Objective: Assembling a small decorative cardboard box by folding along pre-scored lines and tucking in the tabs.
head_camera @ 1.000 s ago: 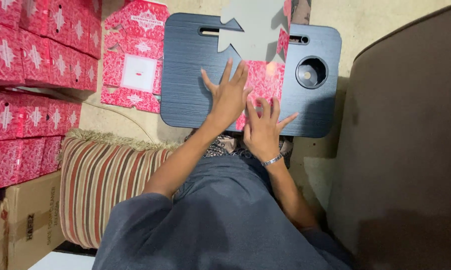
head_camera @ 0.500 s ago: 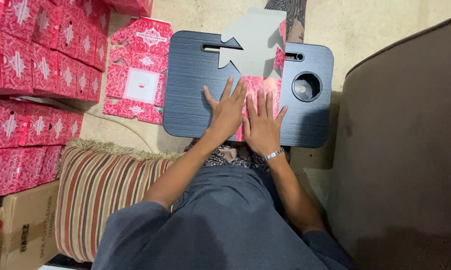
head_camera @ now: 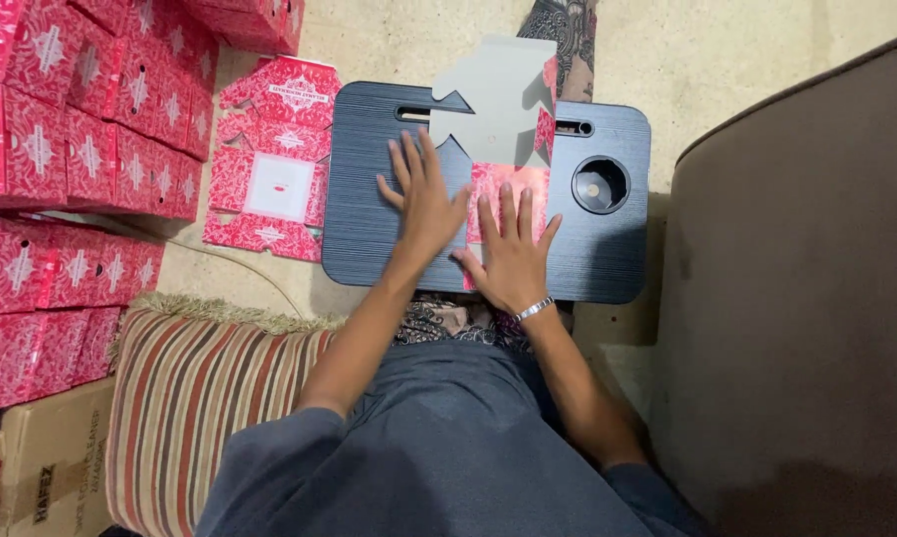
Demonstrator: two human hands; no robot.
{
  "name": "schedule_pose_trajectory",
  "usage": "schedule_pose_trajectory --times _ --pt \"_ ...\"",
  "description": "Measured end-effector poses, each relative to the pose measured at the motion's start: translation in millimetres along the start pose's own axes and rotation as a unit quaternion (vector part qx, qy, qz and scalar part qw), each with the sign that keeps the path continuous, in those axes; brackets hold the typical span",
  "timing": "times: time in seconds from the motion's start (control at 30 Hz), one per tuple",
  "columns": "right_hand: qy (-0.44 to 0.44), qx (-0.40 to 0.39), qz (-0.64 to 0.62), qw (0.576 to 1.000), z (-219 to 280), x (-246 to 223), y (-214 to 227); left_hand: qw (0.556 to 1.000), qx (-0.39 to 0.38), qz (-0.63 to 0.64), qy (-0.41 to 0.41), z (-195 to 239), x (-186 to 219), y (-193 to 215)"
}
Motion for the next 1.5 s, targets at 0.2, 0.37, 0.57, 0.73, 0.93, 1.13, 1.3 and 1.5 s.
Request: schedule_pose_trajectory --times 0.2,0.37,0.57,0.73,0.93,1.13,1.3,1.5 --pt "-0.005 -0.016 -0.003 1.0 14.8 -3.5 0.4 0.997 0.007 0.077 0.011 -9.5 3.4 16.6" --pt "0.046 -0.047 -0.003 0.998 14.8 -11.7 12.3 0.97 0.069 0.229 0.035 -39.0 -5.3 22.7" --pt "0.132 -0.115 0.017 0.984 25.1 -24.3 14.2 0.979 0.066 0.166 -0.094 -82.4 33.9 25.3" --pt "0.174 -0.012 -0.057 0.983 40.5 -34.5 52.7 0.982 0.104 0.091 -0.129 -75.1 56.5 55.0" --pt "0.16 -0.056 -0.103 0.98 64.7 -45.1 71.5 0.993 0.051 0.007 -0.105 -16.9 44.2 65.1" --pt "0.186 -0.069 -0.117 0.973 62.4 -43.6 23.0 0.993 0.015 -0.014 -0.116 42.0 51.5 50.9" --pt "0.04 0.043 -0.095 0.994 37.3 -15.5 27.0 0.979 -0.002 -0.058 -0.195 55.2 32.0 7.9" --pt "0.016 0.087 -0.17 0.981 28.3 -25.0 53.2 0.964 -0.038 -0.098 -0.243 64.4 44.8 9.6"
Point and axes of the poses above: each hand's wrist, its own z-axis away from the middle knuckle, its own y-axis out of the back of the hand, x = y × z, the point moved 10 cm from there along -z, towards the middle knuckle
